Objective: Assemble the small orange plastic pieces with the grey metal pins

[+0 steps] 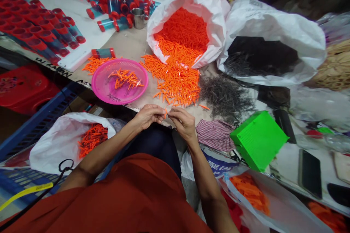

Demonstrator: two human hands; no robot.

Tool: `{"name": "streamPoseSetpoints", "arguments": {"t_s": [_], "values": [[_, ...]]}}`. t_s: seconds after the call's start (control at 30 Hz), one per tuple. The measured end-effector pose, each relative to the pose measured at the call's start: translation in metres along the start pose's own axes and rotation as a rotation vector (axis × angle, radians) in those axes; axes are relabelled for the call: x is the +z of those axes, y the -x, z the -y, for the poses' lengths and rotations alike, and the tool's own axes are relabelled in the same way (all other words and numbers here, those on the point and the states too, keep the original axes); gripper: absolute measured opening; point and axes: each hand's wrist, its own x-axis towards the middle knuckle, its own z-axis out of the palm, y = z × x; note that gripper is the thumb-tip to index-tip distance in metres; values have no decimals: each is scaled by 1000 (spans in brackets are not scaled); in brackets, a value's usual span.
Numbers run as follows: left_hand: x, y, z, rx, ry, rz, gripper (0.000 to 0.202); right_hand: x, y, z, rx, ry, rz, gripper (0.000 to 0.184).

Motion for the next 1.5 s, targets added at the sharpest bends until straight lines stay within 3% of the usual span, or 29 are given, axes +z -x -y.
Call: {"name": "streamPoseSetpoints", "arguments": {"t_s": [0.23, 0.77, 1.2, 1.37, 1.5], "values": [[-1, 2, -2, 79, -40, -14, 18, 12, 7, 3, -2, 129, -139, 15], [1, 6, 5, 228, -57, -51, 21, 24, 10, 6, 43, 166, -257, 13], [9, 9, 5, 240, -21, -42, 24, 28, 6, 10, 151, 78, -321, 9], [6, 6, -7, 256, 95, -68, 21, 27, 2, 15, 212, -11, -316, 7], [3, 5, -18, 246, 59, -55, 20, 25, -1, 15, 313, -138, -346, 9]]}}
